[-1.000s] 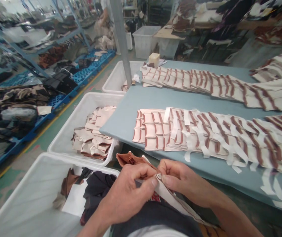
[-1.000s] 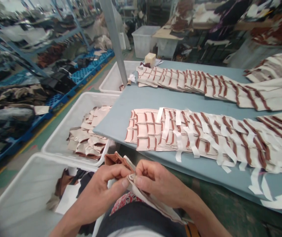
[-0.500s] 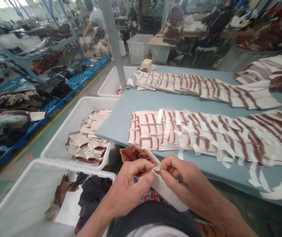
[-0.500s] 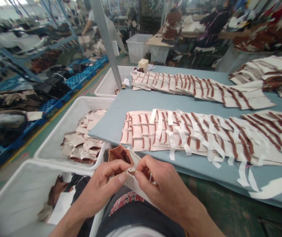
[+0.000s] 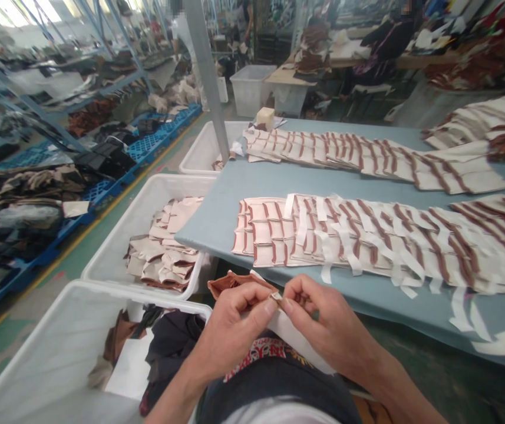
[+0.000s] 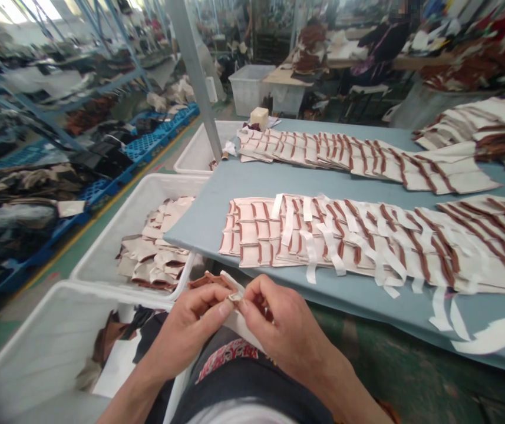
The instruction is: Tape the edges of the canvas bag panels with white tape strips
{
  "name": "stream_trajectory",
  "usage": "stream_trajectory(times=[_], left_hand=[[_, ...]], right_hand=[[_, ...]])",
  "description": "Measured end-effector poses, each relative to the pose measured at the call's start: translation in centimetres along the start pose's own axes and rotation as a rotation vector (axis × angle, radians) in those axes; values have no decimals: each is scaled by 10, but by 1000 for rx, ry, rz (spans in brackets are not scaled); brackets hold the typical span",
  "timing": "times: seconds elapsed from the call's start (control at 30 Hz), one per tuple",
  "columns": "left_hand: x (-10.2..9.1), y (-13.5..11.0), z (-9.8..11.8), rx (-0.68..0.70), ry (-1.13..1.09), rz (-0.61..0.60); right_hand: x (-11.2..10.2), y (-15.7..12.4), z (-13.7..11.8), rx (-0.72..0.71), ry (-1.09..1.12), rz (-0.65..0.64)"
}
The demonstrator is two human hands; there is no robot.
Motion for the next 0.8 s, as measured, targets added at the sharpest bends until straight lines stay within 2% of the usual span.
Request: stream_trajectory(times=[0.07,0.23,0.43,0.57,0.7,0.8], left_hand=[[-3,-2,-2,-4,-2,15],[-10,-4,1,16,39,107],[-16,-6,8,85,185,175],[-19,-6,22,183,323,148],[-26,-6,42,297,295,127],[-33,-5,50,334,258,140]], right_hand=[[3,-3,-3,-16,-11,17],[9,-10,-22,-166,-173,128],[17,-12,-24,-156,-248,217],[15,-7,-26,-169,-162,152],[1,7,-34,-246,-12,100],[4,23,-43,-316,115,-60]])
Point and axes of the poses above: each hand's wrist, its own y-axis towards the middle knuckle, its own x-axis out of the palm, z = x × y, the point moved 9 cm from there along y, towards the middle knuckle, and after that the axes turned 1 degree about y, right-handed, at the moved point
